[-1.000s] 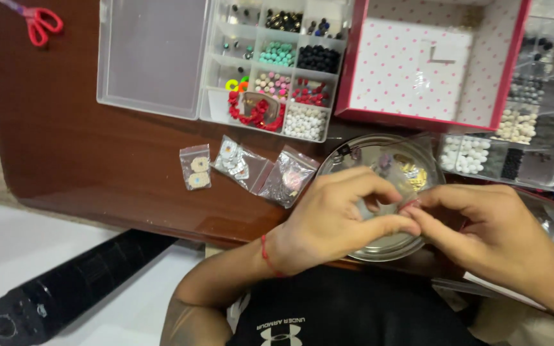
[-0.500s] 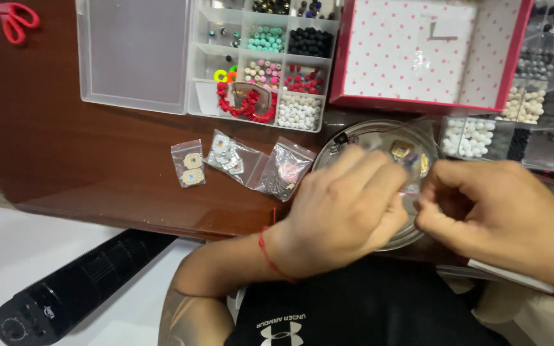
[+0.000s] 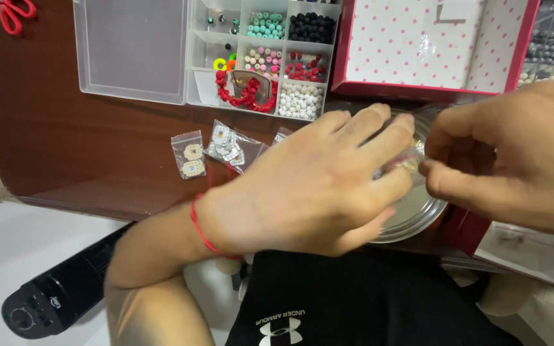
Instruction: Organizing various jewelry making components like beads, charms, and strings into storage containers
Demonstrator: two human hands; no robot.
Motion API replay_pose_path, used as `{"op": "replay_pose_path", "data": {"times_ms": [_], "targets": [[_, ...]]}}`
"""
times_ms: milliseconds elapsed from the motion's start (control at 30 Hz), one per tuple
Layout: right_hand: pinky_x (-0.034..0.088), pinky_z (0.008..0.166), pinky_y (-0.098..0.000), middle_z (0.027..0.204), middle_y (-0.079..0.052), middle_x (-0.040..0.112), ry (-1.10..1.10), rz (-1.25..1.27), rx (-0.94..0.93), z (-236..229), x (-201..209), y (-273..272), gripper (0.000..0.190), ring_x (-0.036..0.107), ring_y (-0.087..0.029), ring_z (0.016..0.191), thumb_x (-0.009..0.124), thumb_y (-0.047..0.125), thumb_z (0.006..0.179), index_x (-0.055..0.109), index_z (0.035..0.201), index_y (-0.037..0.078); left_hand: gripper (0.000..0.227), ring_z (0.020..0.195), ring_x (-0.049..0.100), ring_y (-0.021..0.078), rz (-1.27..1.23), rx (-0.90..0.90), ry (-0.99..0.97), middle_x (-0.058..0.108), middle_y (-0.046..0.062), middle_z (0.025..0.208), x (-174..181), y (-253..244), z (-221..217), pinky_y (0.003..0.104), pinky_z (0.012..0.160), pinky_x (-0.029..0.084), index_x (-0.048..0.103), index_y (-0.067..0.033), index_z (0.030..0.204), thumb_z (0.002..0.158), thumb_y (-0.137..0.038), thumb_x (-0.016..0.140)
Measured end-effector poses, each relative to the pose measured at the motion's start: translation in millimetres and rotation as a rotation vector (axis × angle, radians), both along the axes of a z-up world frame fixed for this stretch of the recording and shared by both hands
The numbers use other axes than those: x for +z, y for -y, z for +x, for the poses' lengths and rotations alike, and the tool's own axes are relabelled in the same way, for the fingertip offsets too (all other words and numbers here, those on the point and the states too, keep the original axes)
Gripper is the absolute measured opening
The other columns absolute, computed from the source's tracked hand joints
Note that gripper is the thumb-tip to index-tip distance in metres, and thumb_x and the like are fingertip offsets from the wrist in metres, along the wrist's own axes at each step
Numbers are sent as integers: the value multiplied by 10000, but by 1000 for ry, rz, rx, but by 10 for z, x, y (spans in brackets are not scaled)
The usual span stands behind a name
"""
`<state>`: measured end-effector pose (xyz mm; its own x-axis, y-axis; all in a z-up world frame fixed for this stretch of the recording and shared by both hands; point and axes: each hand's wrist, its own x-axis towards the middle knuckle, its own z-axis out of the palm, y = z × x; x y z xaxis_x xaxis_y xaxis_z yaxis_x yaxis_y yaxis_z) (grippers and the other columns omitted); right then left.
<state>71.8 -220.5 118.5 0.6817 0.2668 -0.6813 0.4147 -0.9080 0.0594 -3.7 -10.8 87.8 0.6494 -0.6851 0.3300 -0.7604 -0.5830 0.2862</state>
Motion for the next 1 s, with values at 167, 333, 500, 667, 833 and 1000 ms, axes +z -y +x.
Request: {"op": "replay_pose_path", "data": {"times_ms": [167, 333, 500, 667, 833, 1000], "targets": [[523, 701, -216, 547, 192, 764, -74, -92, 57, 81, 68, -130, 190, 706, -42, 587, 640, 625, 752, 748, 737, 469, 268, 1069, 588, 379, -279, -208, -258, 539, 199, 1245, -201, -125, 143, 495, 876, 526, 529, -44, 1097, 995, -225, 698], [552, 677, -248, 578, 131, 863, -9, 212, -90, -4, 13, 132, 267, 788, -92, 549, 695, 648, 766, 832, 827, 427, 88, 1049, 609, 391, -511, -193, -317, 557, 224, 1196, -223, -326, 97, 462, 959, 511, 546, 23, 1126, 1056, -22, 576], [525, 558, -382, 763, 86, 750, 118, 515, 179, -157, -344, 245, 255, 734, -169, 592, 679, 537, 861, 741, 966, 313, 583, 1348, 712, 274, -752, 0, -605, 664, 230, 1409, -326, -497, -18, 332, 1234, 588, 369, 21, 1482, 1047, -16, 756], [593, 562, -533, 923, -1, 749, 149, 302, 357, -249, -1029, 9, 248, 750, -345, 763, 581, 472, 926, 658, 968, 239, 559, 1261, 741, 249, -757, 48, -555, 702, 140, 1374, -494, -549, 7, 342, 1156, 587, 504, -30, 1437, 982, -29, 829], [604, 596, -567, 1030, -94, 737, 69, 146, 337, -199, -1325, -74, 272, 774, -402, 757, 546, 306, 896, 620, 1091, 131, 656, 1217, 694, 203, -779, 44, -473, 730, 113, 1380, -725, -544, 21, 318, 1132, 559, 454, -13, 1488, 952, 6, 832], [645, 678, -530, 1176, 6, 736, 109, 251, 269, -152, -1080, 41, 419, 755, -288, 985, 588, 480, 907, 611, 1263, 261, 765, 1317, 688, 193, -866, -77, -607, 691, 86, 1465, -913, -527, -1, 332, 1199, 578, 350, -60, 1573, 905, -68, 722]]}}
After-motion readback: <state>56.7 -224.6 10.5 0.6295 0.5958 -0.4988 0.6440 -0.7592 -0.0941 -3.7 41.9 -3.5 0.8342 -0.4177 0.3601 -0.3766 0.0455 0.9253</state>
